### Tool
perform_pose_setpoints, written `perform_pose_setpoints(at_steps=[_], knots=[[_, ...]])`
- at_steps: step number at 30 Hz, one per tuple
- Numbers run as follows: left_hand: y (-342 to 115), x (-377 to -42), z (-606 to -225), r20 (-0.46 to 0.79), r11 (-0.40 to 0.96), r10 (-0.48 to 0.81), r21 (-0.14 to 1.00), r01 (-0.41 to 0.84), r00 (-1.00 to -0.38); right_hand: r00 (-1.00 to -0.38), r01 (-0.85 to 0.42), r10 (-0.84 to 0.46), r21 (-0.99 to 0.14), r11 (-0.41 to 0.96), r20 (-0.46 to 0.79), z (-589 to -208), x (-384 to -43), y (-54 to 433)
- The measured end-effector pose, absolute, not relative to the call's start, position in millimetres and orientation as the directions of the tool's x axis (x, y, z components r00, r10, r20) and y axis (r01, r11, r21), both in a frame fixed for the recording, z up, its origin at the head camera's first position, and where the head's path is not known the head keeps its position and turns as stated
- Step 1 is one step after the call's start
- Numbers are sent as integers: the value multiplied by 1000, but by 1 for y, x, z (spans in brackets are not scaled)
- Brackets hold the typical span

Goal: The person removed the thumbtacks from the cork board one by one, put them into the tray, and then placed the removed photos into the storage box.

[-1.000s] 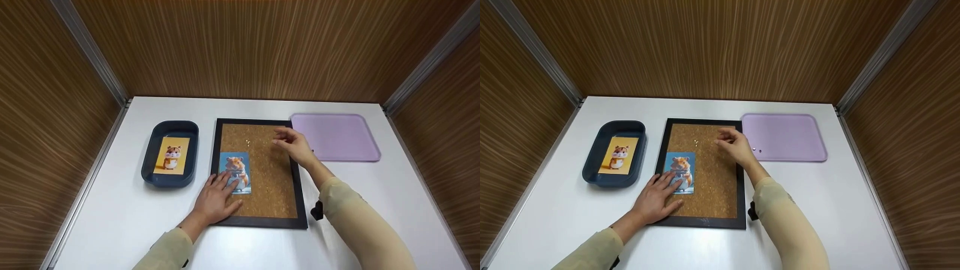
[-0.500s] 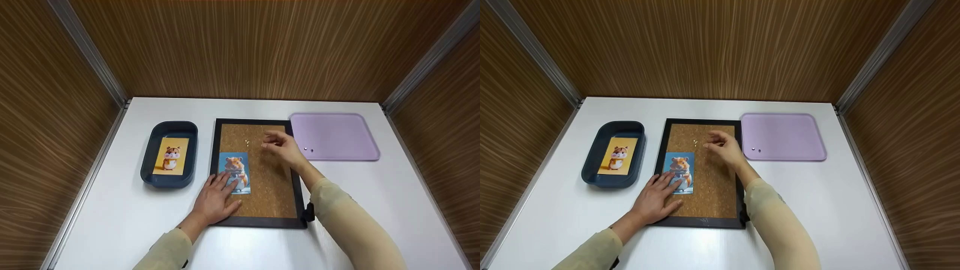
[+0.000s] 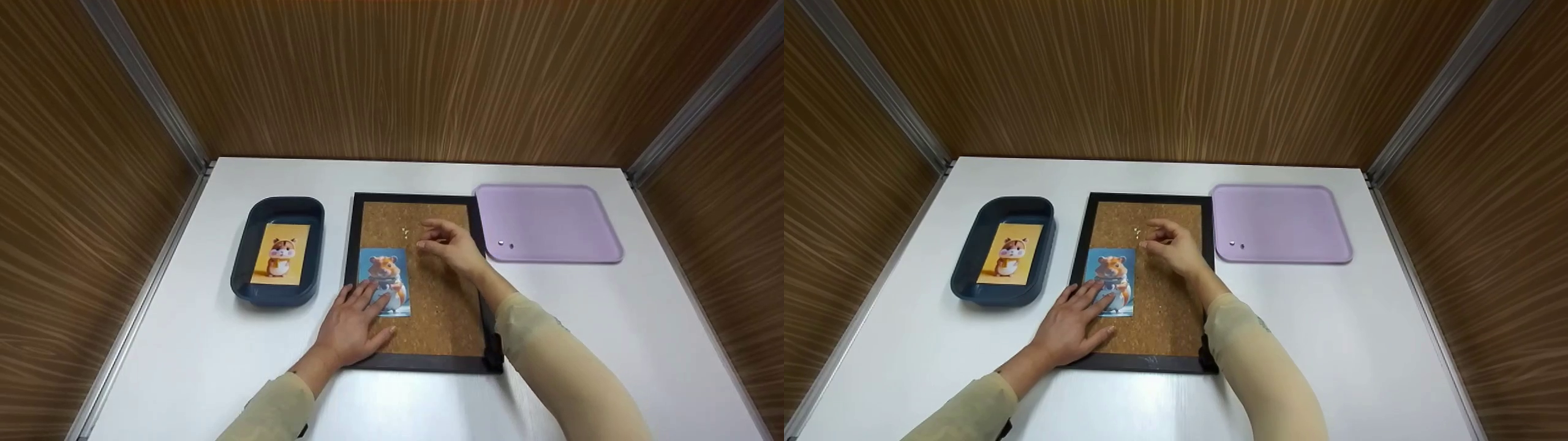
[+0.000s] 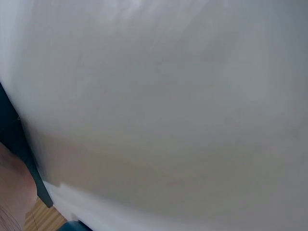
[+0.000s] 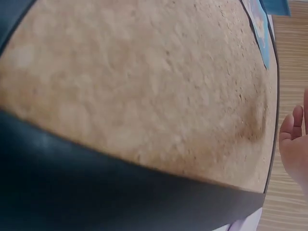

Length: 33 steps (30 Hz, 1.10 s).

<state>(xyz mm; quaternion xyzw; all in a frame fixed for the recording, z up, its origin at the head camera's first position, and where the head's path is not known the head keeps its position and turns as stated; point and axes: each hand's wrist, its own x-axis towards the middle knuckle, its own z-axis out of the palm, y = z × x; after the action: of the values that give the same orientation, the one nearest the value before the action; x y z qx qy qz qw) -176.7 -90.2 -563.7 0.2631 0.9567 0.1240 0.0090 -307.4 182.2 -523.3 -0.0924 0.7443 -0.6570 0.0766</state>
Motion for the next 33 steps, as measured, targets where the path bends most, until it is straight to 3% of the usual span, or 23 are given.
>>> perform_pose_setpoints(at_steps=[33], knots=[[-91,-178,-564,47,824,513,255,507,-857,-952,-47,-307,-980,193,-14,-547,-310,168]])
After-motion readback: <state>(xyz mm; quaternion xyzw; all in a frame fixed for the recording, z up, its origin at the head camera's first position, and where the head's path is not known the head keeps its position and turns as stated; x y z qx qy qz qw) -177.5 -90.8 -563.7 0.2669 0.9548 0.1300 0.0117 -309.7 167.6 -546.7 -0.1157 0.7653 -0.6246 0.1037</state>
